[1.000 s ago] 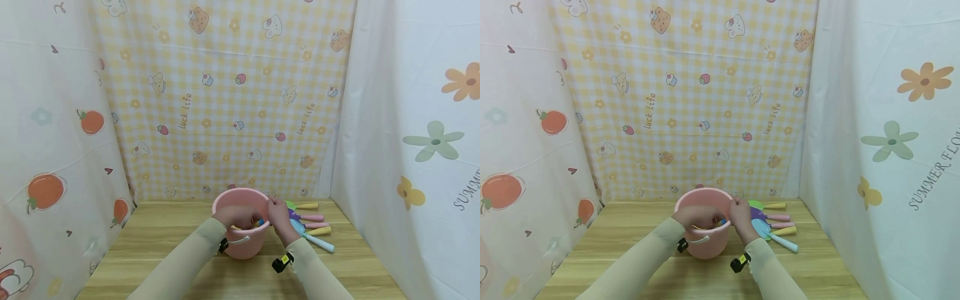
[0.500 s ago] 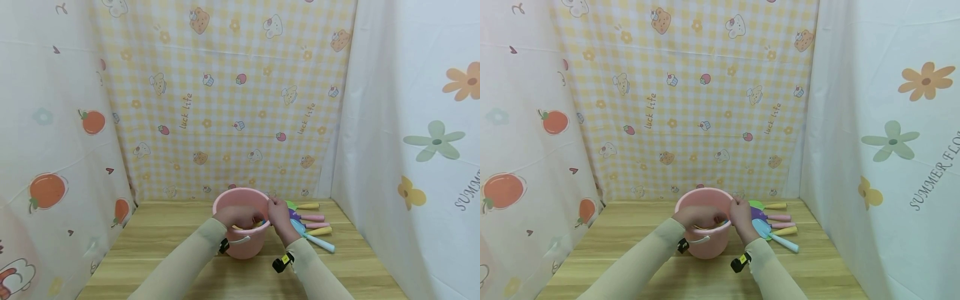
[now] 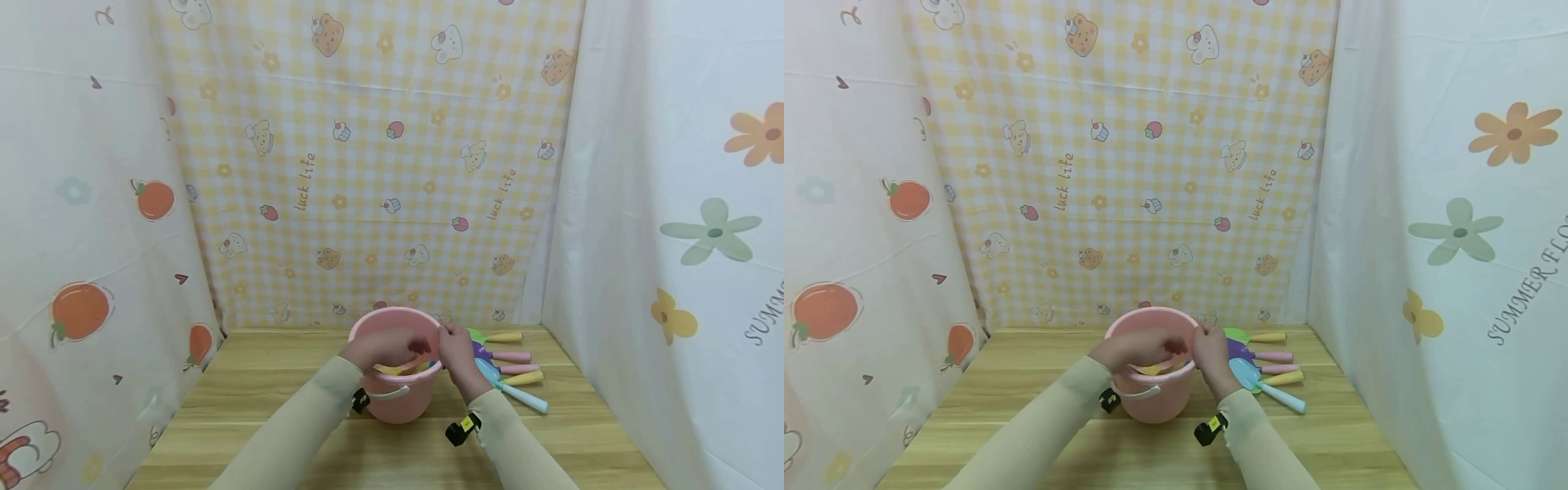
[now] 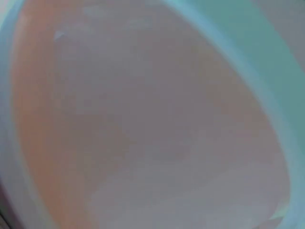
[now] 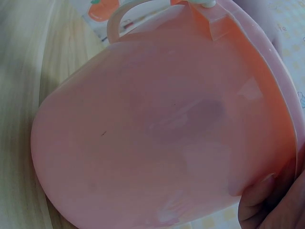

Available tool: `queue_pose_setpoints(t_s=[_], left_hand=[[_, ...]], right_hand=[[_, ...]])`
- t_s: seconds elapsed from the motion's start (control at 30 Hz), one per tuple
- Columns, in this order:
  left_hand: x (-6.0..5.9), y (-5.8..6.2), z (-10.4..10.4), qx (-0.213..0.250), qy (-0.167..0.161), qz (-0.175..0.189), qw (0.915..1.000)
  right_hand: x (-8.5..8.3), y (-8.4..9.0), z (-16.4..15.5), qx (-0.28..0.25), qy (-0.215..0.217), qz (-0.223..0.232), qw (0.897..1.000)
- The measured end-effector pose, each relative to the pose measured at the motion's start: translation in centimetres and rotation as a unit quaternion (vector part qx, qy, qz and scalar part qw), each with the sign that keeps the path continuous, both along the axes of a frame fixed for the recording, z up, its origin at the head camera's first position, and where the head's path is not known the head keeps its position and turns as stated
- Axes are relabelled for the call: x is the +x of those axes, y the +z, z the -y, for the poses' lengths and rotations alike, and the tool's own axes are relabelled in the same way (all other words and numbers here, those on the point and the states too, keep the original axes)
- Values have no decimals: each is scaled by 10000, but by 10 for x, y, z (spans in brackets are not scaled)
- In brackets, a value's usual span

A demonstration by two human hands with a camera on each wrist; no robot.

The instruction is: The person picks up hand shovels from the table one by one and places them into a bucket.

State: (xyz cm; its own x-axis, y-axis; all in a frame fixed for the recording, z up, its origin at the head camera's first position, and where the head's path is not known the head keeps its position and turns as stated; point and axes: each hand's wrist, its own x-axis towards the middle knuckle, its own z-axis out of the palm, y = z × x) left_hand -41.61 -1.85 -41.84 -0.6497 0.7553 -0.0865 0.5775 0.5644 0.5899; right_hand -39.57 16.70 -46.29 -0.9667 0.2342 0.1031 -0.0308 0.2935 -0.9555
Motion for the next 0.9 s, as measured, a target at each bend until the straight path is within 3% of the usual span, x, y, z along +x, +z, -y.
queue_pose_setpoints(t_s=[0.07,0.1,0.2,0.43,0.53,0.73,0.9], left_hand=[[-2,3,2,135,-132,-433,9989],[-5,4,4,-72,-230,-1373,9902],[-8,7,12,194,-204,-1760,9840],[-7,19,32,682,388,-1291,9885],[-5,23,40,771,654,-1294,9864],[-1,27,55,1049,1355,-1465,9743],[-3,16,66,1358,2012,-1444,9593]], right_hand=[[0,0,0,-4,4,8,10000],[0,0,-1,-14,1,12,10000],[-1,-1,-2,-35,-15,25,10000],[0,-2,-2,-138,24,15,9999],[1,-3,-1,-122,9,59,9999],[2,-1,-1,-117,50,57,9999],[2,0,-2,-101,87,103,9999]])
